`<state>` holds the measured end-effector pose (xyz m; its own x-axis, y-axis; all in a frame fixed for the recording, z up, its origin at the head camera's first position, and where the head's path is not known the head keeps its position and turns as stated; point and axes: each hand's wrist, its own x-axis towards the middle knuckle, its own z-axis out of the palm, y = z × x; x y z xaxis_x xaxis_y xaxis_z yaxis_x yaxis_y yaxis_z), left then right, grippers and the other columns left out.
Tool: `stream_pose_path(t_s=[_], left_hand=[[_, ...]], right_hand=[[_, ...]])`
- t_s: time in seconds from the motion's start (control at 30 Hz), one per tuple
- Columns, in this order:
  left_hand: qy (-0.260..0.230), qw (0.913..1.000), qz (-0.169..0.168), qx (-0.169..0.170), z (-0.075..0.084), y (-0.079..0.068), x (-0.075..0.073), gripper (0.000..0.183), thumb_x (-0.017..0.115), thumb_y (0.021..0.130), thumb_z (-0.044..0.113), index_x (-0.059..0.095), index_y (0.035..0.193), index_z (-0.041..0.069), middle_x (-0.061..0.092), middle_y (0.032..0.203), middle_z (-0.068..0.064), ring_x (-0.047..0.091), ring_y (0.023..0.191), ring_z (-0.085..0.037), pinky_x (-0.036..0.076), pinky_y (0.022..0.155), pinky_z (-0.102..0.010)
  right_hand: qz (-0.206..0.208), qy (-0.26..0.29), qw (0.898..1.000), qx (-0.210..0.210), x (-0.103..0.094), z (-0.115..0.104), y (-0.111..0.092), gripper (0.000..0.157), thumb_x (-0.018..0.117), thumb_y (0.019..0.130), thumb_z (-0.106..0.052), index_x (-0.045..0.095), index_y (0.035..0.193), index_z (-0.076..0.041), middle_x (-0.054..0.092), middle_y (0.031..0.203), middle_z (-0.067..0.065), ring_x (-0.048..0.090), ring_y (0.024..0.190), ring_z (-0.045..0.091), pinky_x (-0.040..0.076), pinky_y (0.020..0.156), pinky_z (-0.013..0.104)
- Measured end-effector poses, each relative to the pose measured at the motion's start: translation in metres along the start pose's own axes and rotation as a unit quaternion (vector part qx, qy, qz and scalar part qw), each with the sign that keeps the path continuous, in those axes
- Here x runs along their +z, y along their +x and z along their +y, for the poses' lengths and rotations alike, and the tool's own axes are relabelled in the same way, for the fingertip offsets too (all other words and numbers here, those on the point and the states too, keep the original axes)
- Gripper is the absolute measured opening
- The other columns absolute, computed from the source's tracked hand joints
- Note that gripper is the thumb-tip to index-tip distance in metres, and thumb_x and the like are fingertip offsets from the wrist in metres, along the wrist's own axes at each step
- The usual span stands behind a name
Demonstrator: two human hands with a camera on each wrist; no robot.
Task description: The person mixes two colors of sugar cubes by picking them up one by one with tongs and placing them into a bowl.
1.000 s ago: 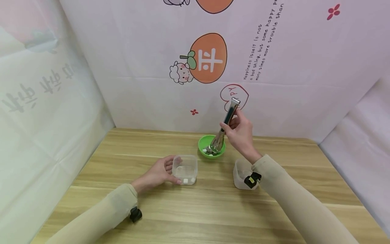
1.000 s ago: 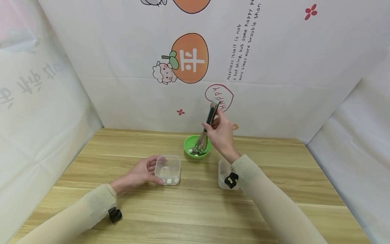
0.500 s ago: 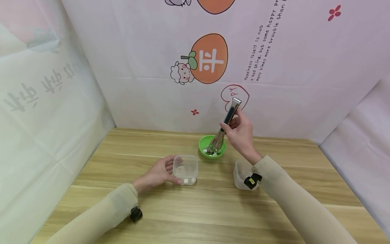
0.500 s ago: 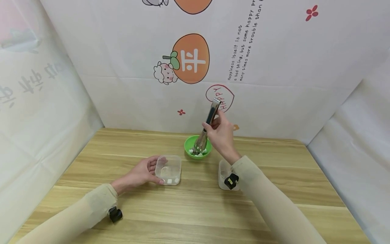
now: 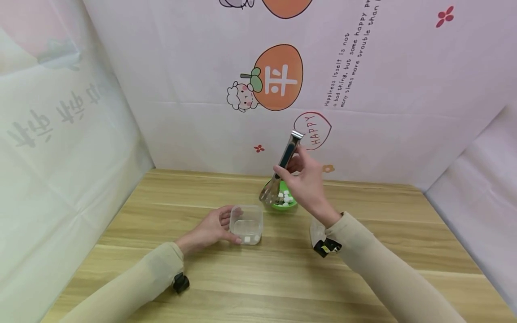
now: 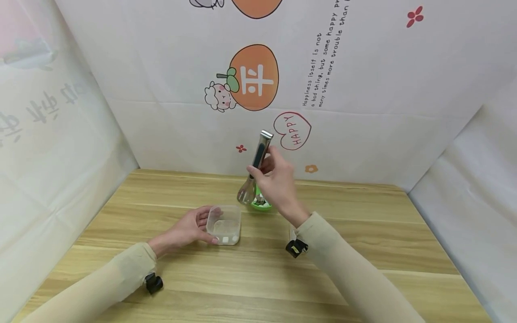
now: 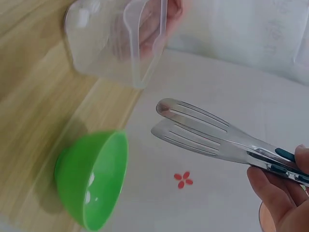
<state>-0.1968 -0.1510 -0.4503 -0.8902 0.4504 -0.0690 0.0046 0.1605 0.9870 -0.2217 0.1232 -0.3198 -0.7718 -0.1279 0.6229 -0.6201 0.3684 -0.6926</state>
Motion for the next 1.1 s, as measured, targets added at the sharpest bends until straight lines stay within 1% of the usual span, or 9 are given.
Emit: stream_pose_path(t_s=[0.23, 0.4, 0.63, 0.83, 1.1], left_hand=[[0.002, 1.0, 0.0, -0.001, 0.0, 0.001, 0.0, 0.1, 0.092, 0.076, -0.004, 0.034, 0.157, -0.009, 0.048, 0.156, -0.025, 0.044, 0.145, -0.041, 0.04, 0.119, -0.046], [0.004, 1.0, 0.001, -0.005, 0.0, 0.001, -0.001, 0.098, 0.092, 0.077, -0.003, 0.034, 0.157, -0.009, 0.048, 0.156, -0.026, 0.045, 0.145, -0.041, 0.04, 0.12, -0.047], [0.012, 0.9999, 0.002, -0.006, 0.001, 0.0, 0.0, 0.097, 0.092, 0.078, -0.001, 0.035, 0.157, -0.007, 0.05, 0.154, -0.025, 0.048, 0.143, -0.04, 0.041, 0.119, -0.046], [0.015, 0.9998, 0.0, -0.009, 0.001, 0.0, -0.001, 0.097, 0.091, 0.079, 0.0, 0.034, 0.158, -0.007, 0.049, 0.155, -0.025, 0.047, 0.144, -0.04, 0.041, 0.119, -0.046], [0.013, 0.9999, -0.004, -0.003, 0.001, 0.0, -0.001, 0.097, 0.092, 0.078, 0.0, 0.035, 0.157, -0.007, 0.05, 0.154, -0.025, 0.047, 0.144, -0.04, 0.041, 0.119, -0.048]], right_hand=[[-0.028, 0.033, 0.999, -0.016, 0.017, -0.01, -0.008, 0.036, 0.082, 0.092, -0.002, 0.062, 0.121, -0.007, 0.072, 0.087, 0.007, 0.067, 0.073, 0.02, 0.06, 0.069, 0.035], [-0.055, 0.04, 0.998, -0.016, 0.028, -0.012, -0.012, 0.037, 0.082, 0.09, 0.002, 0.063, 0.121, -0.006, 0.072, 0.086, 0.007, 0.067, 0.072, 0.019, 0.06, 0.068, 0.034], [-0.098, 0.035, 0.994, 0.012, 0.041, -0.012, -0.022, 0.038, 0.08, 0.093, 0.0, 0.06, 0.124, -0.008, 0.07, 0.086, 0.004, 0.067, 0.074, 0.017, 0.06, 0.064, 0.039], [-0.124, 0.008, 0.992, 0.038, 0.05, -0.006, -0.029, 0.035, 0.078, 0.095, -0.004, 0.056, 0.122, -0.006, 0.07, 0.087, 0.002, 0.067, 0.076, 0.016, 0.059, 0.065, 0.035], [-0.152, -0.003, 0.986, 0.075, 0.058, -0.001, -0.032, 0.032, 0.075, 0.098, -0.003, 0.054, 0.121, -0.006, 0.069, 0.089, 0.002, 0.064, 0.077, 0.017, 0.055, 0.066, 0.033]])
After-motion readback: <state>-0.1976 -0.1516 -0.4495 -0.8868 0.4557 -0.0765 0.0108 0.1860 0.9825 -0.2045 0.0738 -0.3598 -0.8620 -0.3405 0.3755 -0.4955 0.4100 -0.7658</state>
